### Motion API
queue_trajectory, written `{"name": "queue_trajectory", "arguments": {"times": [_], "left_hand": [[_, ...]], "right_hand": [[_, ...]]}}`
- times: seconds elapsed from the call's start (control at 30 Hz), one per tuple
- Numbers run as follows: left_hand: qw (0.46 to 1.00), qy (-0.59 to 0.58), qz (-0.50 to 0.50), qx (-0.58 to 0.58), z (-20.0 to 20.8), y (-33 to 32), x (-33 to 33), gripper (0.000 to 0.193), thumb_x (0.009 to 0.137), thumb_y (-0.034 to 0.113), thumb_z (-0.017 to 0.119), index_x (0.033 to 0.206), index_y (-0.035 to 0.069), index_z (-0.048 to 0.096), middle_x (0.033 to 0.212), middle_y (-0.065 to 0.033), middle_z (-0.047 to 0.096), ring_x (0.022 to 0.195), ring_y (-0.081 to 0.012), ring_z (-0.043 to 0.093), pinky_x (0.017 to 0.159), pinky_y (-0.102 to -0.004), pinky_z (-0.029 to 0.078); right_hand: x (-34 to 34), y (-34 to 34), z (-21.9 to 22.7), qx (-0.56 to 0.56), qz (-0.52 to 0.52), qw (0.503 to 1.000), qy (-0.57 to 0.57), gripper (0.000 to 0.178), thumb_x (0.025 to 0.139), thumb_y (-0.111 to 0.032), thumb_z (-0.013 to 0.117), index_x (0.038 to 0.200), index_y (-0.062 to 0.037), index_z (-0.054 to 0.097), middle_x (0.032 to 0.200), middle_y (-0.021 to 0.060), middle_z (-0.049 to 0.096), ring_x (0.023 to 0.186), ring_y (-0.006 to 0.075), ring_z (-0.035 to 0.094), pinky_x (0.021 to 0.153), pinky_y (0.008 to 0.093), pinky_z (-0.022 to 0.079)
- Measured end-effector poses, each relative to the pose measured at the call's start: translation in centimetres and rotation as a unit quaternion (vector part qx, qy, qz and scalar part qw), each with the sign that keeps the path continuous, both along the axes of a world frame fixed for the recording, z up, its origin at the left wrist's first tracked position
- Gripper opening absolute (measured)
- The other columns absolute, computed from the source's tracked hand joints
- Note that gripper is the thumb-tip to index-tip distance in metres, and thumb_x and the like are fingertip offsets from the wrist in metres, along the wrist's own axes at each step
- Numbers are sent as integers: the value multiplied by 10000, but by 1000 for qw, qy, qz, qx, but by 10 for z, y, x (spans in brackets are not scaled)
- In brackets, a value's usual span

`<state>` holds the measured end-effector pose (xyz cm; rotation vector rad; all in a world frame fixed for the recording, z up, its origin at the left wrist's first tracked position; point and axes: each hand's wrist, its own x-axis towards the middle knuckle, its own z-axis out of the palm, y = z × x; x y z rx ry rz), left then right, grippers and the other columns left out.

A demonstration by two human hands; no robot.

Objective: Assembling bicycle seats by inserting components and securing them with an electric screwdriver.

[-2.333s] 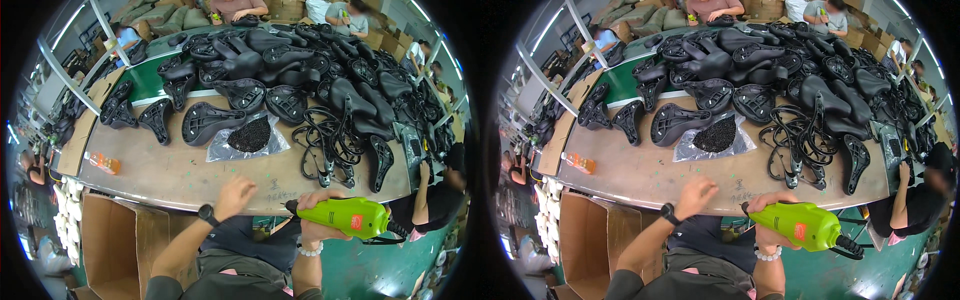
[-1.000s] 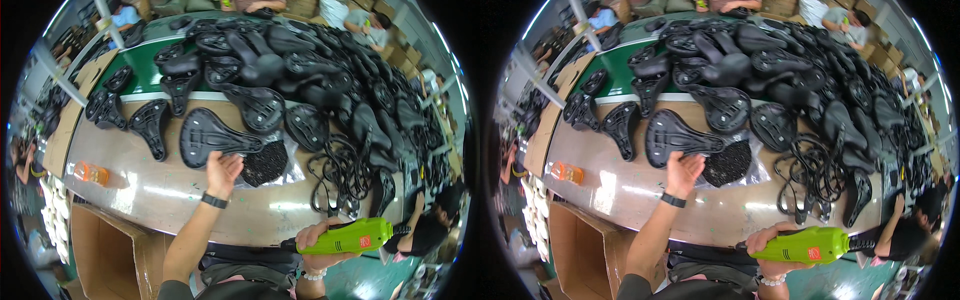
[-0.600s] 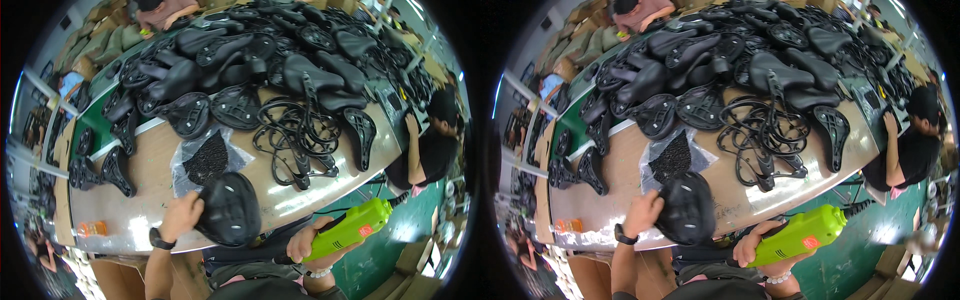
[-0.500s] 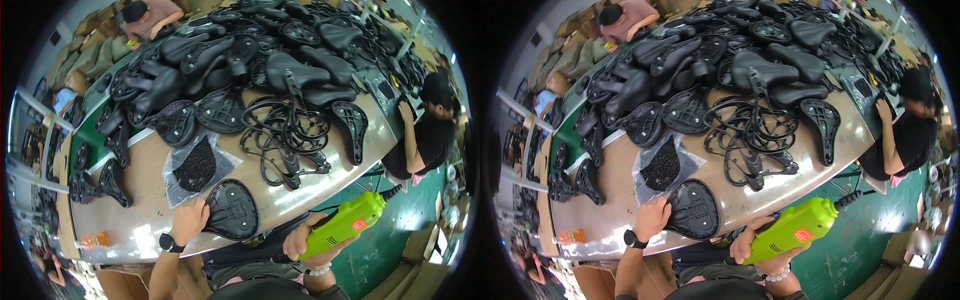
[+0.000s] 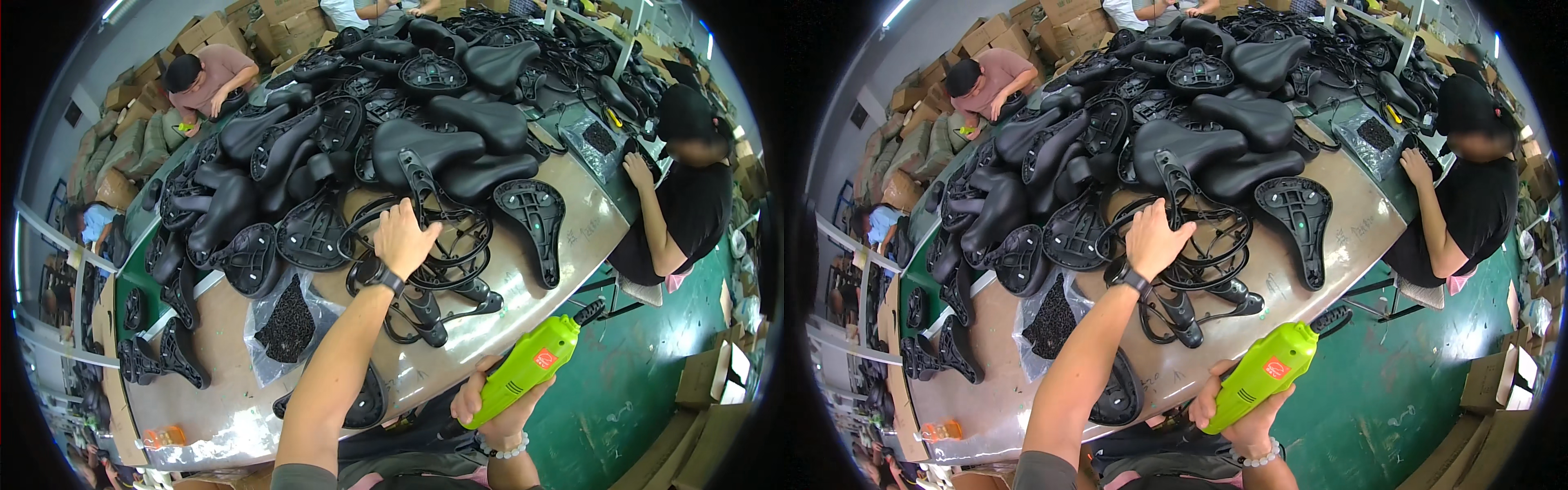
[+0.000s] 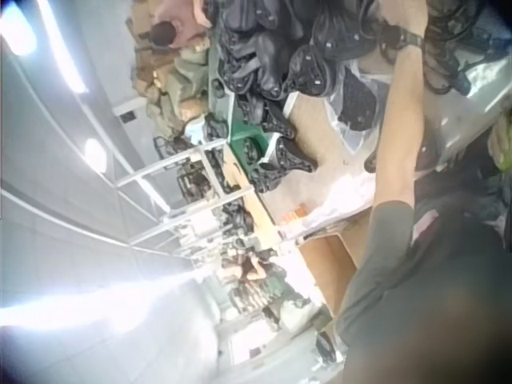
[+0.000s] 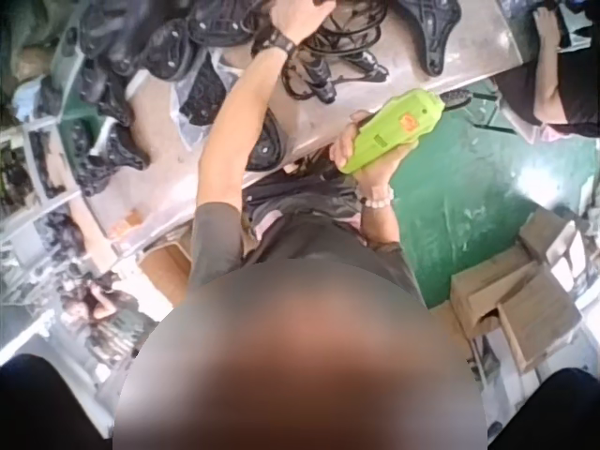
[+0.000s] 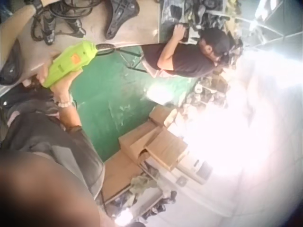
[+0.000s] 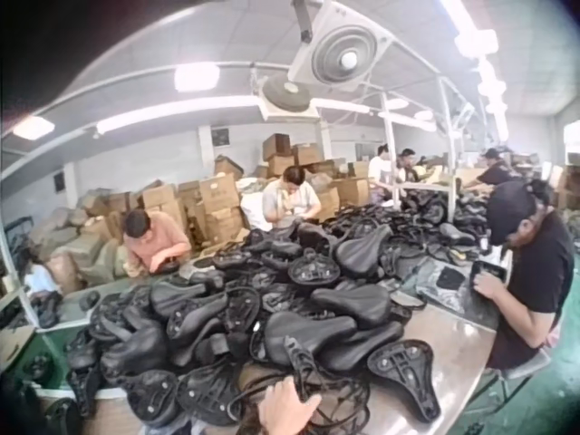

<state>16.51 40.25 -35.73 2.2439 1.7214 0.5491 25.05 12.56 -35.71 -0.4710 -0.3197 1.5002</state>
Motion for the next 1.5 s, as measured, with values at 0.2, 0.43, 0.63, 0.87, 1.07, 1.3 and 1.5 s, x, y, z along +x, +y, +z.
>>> {"name": "queue_trajectory", "arguments": {"times": [0.2, 0.43, 0.63, 0.87, 1.07, 1.3, 1.5], "left_hand": [[967, -236, -91, -19, -2, 12, -5, 266, 868, 238, 646, 1001, 9, 642, 838, -144, 580, 776, -304, 586, 726, -418, 467], [987, -118, -43, 98, 23, -4, -55, 289, 923, 186, 572, 1071, -58, 618, 939, -226, 658, 829, -441, 643, 746, -519, 522], [984, -133, -51, 103, 41, -28, -109, 276, 925, 168, 575, 1084, -47, 641, 911, -215, 688, 751, -409, 667, 683, -476, 538], [871, -334, -331, -140, 56, -119, -242, 203, 861, -43, 578, 999, 52, 693, 1224, -66, 666, 1274, -295, 530, 1087, -449, 392], [935, -118, -325, -79, 4, -172, -278, 276, 748, -75, 586, 875, 125, 727, 1541, -111, 377, 1477, -406, 216, 1202, -582, 155], [970, -210, -96, 73, -21, -229, -309, 356, 822, 56, 674, 1176, 96, 652, 1413, -151, 503, 1295, -405, 468, 1094, -481, 367], [998, -33, -46, -26, -45, -307, -334, 646, 693, 282, 814, 1258, 65, 590, 1279, -86, 602, 1161, -304, 555, 968, -421, 455]], "right_hand": [[19, 4, -12, -32, -25, 999, 7, 1081, 709, -980, 272, 1182, -44, 536, 620, 126, 529, 487, 273, 526, 522, 403, 469], [9, 22, -13, -76, -61, 995, -11, 1005, 785, -935, 219, 1152, -59, 549, 594, 82, 494, 440, 230, 477, 452, 385, 414], [-10, 23, -9, -67, -46, 997, -7, 973, 817, -910, 207, 1147, -62, 552, 587, 74, 485, 446, 226, 476, 455, 381, 417], [-25, 36, -31, -90, 43, 982, -161, 627, 962, -593, 506, 1261, -42, 488, 965, 173, 662, 582, 226, 580, 549, 367, 495], [-67, 67, -34, -146, 93, 907, -383, 601, 896, -406, 696, 1288, -7, 476, 1045, 175, 662, 635, 220, 634, 567, 333, 544], [-91, 66, -42, -179, 132, 833, -506, 534, 772, -89, 783, 1235, 49, 552, 1003, 76, 648, 880, 146, 611, 782, 290, 508], [-103, 61, -33, -200, 125, 791, -565, 537, 731, -61, 740, 1229, 26, 557, 932, 74, 620, 784, 149, 604, 733, 281, 505]]}}
